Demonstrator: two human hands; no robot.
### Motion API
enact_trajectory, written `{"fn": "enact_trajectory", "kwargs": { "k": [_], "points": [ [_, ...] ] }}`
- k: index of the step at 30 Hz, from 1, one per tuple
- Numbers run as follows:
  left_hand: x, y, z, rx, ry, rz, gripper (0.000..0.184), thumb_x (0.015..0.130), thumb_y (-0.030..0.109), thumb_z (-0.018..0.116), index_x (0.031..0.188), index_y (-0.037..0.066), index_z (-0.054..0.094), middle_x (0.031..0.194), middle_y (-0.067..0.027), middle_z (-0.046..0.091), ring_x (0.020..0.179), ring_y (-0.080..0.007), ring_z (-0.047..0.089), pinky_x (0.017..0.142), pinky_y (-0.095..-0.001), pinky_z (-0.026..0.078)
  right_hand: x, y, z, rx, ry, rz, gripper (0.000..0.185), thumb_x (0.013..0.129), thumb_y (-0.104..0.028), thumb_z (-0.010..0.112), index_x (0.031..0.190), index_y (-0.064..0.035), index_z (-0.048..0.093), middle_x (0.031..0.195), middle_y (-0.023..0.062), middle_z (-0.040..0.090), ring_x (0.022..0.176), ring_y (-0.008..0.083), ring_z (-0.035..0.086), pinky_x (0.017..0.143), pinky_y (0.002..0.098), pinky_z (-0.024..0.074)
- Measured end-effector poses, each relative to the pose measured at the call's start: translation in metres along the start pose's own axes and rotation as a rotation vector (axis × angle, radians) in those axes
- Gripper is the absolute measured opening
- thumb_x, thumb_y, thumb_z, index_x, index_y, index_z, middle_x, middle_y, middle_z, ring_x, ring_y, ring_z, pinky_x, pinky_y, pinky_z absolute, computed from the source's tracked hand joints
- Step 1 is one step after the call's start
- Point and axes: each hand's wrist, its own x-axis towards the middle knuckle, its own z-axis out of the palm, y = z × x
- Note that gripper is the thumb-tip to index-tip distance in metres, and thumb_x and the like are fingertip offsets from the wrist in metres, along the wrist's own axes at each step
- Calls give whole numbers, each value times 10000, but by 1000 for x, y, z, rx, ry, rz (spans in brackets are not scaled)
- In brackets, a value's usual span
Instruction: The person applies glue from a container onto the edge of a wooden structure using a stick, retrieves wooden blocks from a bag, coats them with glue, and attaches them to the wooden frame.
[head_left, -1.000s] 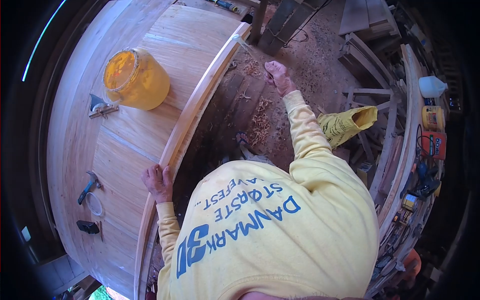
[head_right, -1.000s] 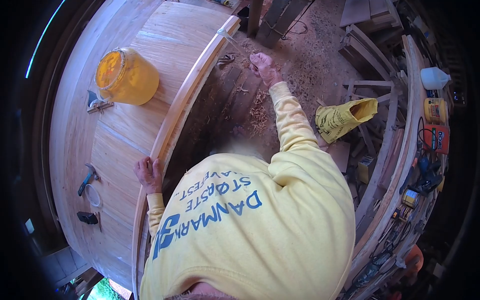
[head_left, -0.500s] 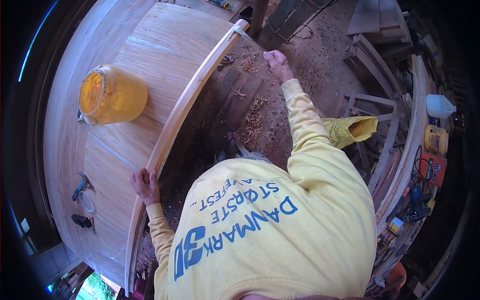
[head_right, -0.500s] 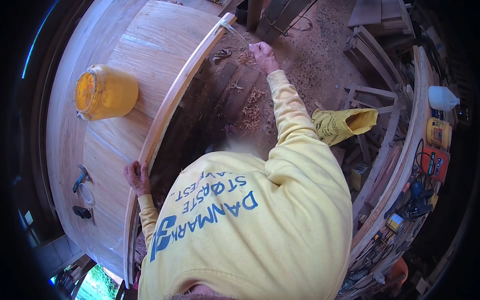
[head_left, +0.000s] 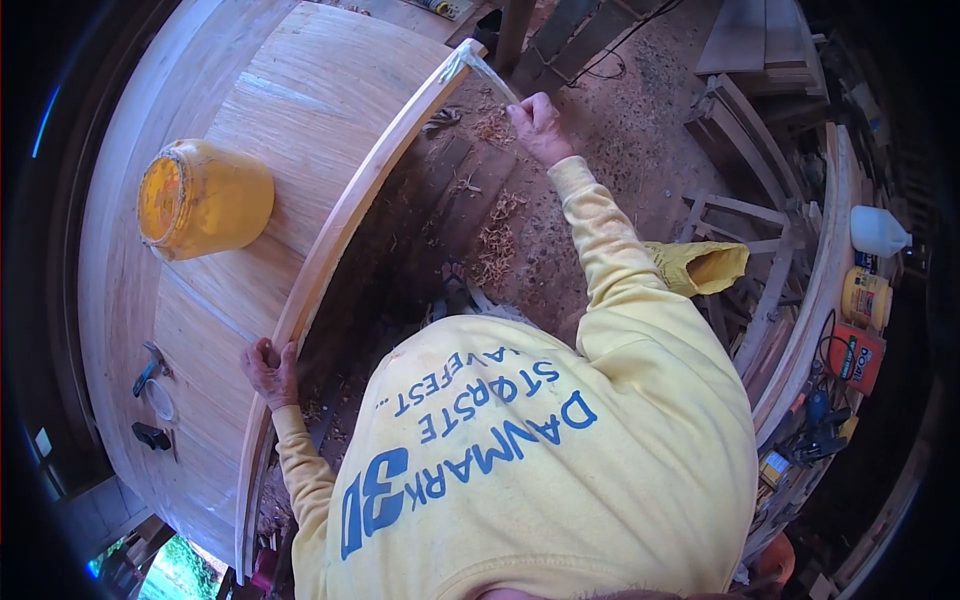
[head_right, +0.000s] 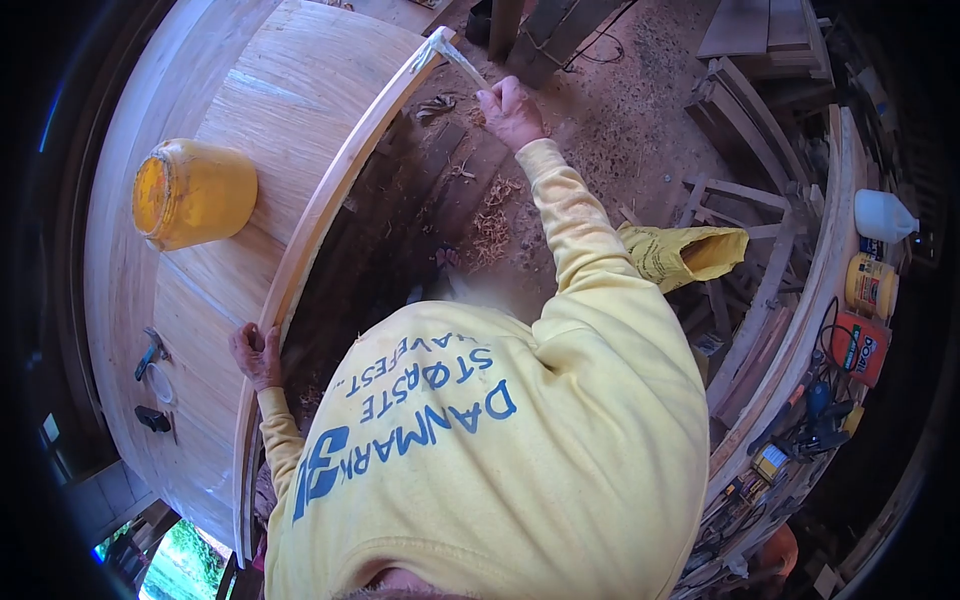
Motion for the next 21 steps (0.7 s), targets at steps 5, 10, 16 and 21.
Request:
{"fn": "enact_trajectory", "kwargs": {
  "k": [5, 10, 16, 21],
  "points": [
    [0, 4, 5, 47, 19, 30, 381, 768, 266, 838, 970, 44, 604, 888, -97, 531, 867, -276, 525, 790, -396, 454, -26, -11, -2, 81, -57, -46, 373, 923, -362, 692, 999, -32, 535, 810, 139, 650, 746, 288, 651, 716, 420, 524],
    [4, 11, 10, 43, 9, 35, 356, 771, 253, 833, 925, 46, 587, 878, -92, 525, 842, -270, 513, 769, -397, 443, 15, 7, -5, 310, -65, 157, 318, 949, -303, 674, 980, -15, 544, 810, 101, 621, 758, 213, 604, 729, 383, 512],
    [7, 19, 10, 37, 26, 27, 333, 770, 228, 827, 903, 48, 581, 841, -79, 500, 816, -264, 499, 756, -390, 432, 24, 15, -14, 196, -71, 63, 323, 986, -339, 621, 926, -26, 567, 787, 138, 632, 741, 250, 626, 713, 413, 510],
    [10, 22, 15, 59, 31, 69, 327, 780, 233, 832, 886, 50, 582, 814, -53, 469, 757, -217, 458, 702, -355, 408, 50, 29, -13, -57, 37, 64, 411, 996, -452, 557, 925, -47, 580, 877, 240, 668, 856, 441, 650, 750, 505, 504]
  ]
}}
